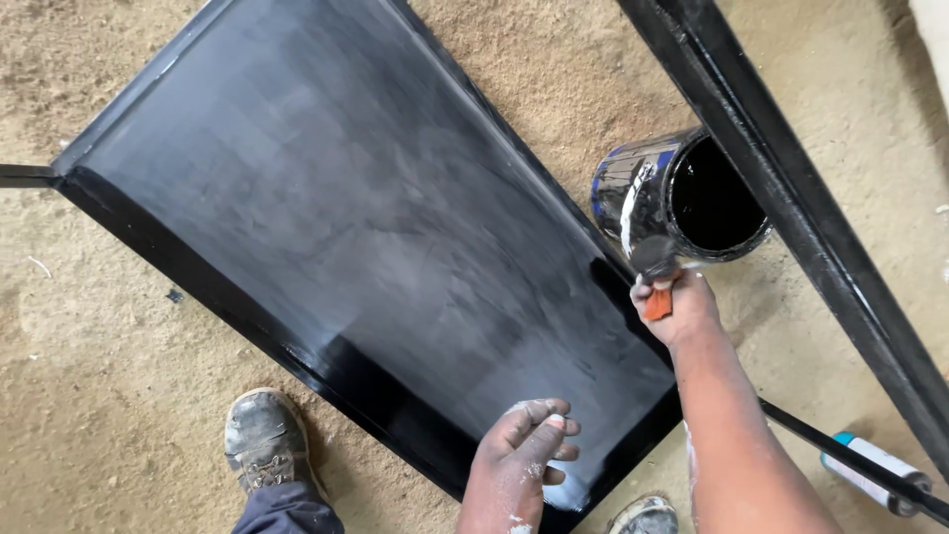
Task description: Painting a black furniture frame using a brush and a bucket of black paint
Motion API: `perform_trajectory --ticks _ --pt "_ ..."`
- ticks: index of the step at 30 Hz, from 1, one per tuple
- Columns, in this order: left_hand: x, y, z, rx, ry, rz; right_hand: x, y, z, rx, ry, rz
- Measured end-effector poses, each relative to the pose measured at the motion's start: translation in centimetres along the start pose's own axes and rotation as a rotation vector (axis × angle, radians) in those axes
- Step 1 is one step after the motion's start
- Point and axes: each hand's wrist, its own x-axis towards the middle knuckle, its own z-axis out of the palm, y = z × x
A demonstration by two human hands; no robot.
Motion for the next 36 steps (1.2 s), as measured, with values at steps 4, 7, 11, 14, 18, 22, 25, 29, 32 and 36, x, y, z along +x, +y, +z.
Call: perform_trajectory --ticks 4,7,11,14,18,22,25,29,32,36 --pt "-1.1 1.0 0.1 -0.048 0.044 0.008 -2.9 -0.2 -1.0 0.282 -0.452 -0.062" --pt "-1.1 0.2 -0.3 -0.120 0.048 0.023 -4.2 1.3 -2.0 0.347 -0.492 -0.089" --pt "-0.1 -1.3 -1.4 -0.189 0.043 0.089 -13.2 2.9 -1.2 0.198 -0.470 -0.145" --pt "-1.9 -1.0 -2.1 -0.113 0.093 0.187 -13.5 7.0 -4.6 0.301 -0.504 -0.090" --pt "-2.5 -1.4 -3.6 -0.028 0.214 0.324 -22.5 11.1 -6.1 0.245 -0.527 -0.122" --pt "-5.3 1.3 -5.2 0.127 0.239 0.310 -29.1 14.6 -8.3 0.178 -0.440 -0.096" --pt "-6.0 3.0 -6.6 0.220 0.154 0.262 -37.5 16.1 -2.7 0.011 -0.225 -0.127" --pt "-14.3 6.1 -10.2 0.233 -0.080 0.336 -50.1 16.9 2.4 -1.047 0.243 -0.009" --pt "-16.0 1.9 -11.8 -0.013 -0.169 0.398 -48.7 27.3 -1.6 -0.243 0.169 -0.442" --pt "-18.6 0.3 -11.2 -0.097 -0.272 0.467 -49.4 24.1 -7.3 -0.561 -0.299 -0.310"
